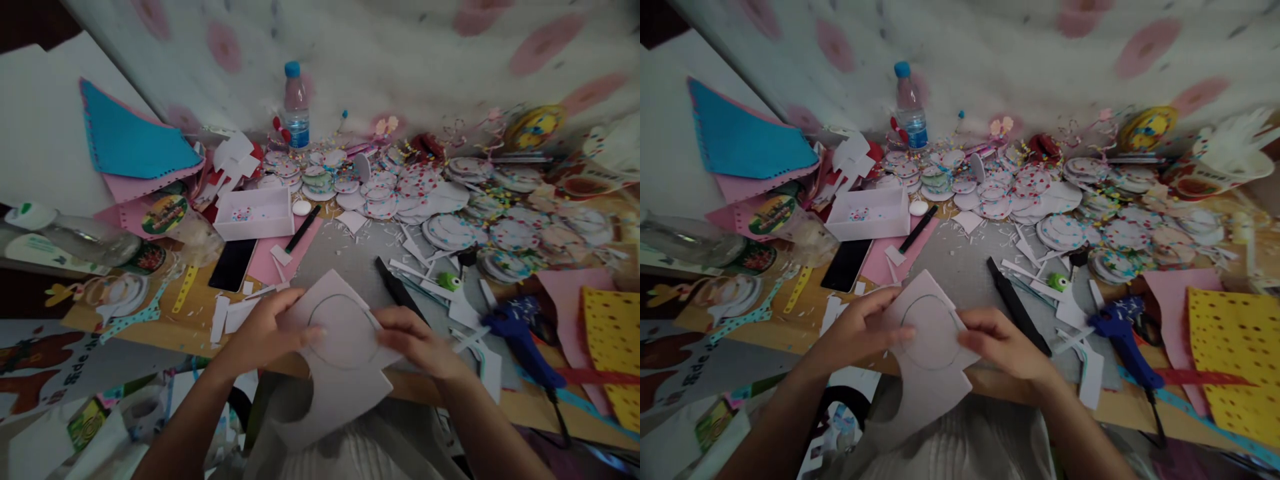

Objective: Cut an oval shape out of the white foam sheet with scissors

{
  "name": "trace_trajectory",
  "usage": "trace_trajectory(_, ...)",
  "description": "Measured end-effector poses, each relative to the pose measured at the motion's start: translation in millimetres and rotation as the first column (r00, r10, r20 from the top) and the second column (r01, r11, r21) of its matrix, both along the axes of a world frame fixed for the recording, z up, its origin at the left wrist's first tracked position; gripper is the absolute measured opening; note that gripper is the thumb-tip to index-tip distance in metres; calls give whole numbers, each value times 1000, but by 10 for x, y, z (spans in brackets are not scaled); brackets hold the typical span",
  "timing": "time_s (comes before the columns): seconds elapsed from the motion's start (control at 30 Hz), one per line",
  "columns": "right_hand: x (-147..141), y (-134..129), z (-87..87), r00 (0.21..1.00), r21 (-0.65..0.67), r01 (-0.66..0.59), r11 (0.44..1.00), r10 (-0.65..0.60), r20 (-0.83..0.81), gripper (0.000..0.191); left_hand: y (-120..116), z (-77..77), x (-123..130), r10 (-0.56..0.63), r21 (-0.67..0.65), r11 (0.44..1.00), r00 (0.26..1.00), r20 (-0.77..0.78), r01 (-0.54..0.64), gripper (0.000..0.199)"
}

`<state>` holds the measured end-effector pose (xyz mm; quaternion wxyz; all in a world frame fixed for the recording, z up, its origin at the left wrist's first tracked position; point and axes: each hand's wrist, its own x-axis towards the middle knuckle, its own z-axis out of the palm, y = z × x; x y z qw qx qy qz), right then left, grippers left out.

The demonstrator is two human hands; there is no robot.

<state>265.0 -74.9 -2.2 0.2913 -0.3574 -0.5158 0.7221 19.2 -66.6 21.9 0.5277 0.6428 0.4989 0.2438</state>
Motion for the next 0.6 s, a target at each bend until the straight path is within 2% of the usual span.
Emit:
trace_trajectory(0.03,-40,-12,-30,991,-40,120,992,-122,-48,33,25,-47,15,57,-104,993,996,70,-49,40)
trace_trajectory(0.1,-115,-40,-90,940,-83,313,946,-321,-117,31,24,-139,63,235,-212,957,959,159,-199,27)
trace_trajectory(0.17,-163,-65,-122,912,-69,393,917,-399,-100,27,-28,-207,105,403,-254,904,885,232,-345,26)
trace_trajectory(0.2,-176,-74,-123,906,-45,418,907,-420,-57,24,-64,-229,116,453,-281,881,850,269,-381,28)
trace_trajectory(0.3,-183,-90,-73,883,20,461,887,-461,85,22,-162,-246,96,490,-432,838,809,326,-333,38)
trace_trajectory(0.43,-213,-129,34,860,70,454,888,-458,224,27,-222,-205,57,463,-625,756,834,299,-196,49)
trace_trajectory(0.53,-283,-194,76,832,183,434,882,-470,294,25,-236,-178,134,441,-632,764,819,366,-129,55)
trace_trajectory(0.6,-332,-242,80,807,287,422,860,-501,313,22,-249,-179,228,460,-595,790,787,411,-150,54)
